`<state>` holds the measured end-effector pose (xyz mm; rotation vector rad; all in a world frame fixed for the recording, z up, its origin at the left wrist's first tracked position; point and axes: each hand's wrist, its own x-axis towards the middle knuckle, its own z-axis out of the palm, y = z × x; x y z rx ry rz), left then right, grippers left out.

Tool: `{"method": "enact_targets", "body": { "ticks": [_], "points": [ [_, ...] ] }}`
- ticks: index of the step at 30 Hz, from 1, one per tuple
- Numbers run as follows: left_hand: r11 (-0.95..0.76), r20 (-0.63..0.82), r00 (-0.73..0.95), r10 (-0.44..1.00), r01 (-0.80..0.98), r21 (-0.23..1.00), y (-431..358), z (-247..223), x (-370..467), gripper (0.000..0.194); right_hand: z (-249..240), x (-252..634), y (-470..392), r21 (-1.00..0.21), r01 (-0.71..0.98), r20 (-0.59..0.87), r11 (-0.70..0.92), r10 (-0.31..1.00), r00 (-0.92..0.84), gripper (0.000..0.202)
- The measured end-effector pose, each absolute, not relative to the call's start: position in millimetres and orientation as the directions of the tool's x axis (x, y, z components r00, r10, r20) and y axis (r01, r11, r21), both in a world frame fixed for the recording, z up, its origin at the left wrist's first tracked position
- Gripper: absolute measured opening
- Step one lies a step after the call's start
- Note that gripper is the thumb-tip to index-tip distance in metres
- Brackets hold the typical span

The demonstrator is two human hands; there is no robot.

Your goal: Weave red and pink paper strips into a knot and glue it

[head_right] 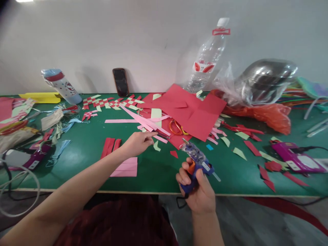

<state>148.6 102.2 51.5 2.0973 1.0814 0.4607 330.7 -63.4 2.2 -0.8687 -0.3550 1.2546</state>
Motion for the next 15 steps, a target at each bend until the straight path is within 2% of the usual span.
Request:
{"method": "enact_targets", "body": {
  "ticks": [2,7,11,15],
  "points": [
    [-0.401,-0.012,0.591,0.806,0.562,0.723,102,51,148,0.045,3,330,-63,-0.718,-0.695,-0.234,0.049,0.923,0.306,0.025],
    [-0.362,-0.009,0.517,0.856,0.611,0.704,102,58,130,0.030,4,330,-61,-0.750,-0.661,-0.218,0.036,0.929,0.299,0.029],
    [-0.380,0.163,0.374,0.913,0.633,0.674,94,68,93,0.015,6,330,-61,-0.816,-0.577,-0.206,0.010,0.929,0.308,0.032],
    [-0.427,0.308,0.301,0.903,0.712,0.557,63,59,44,0.018,7,330,-60,-0.855,-0.517,-0.222,-0.036,0.927,0.301,0.035]
  ]
}}
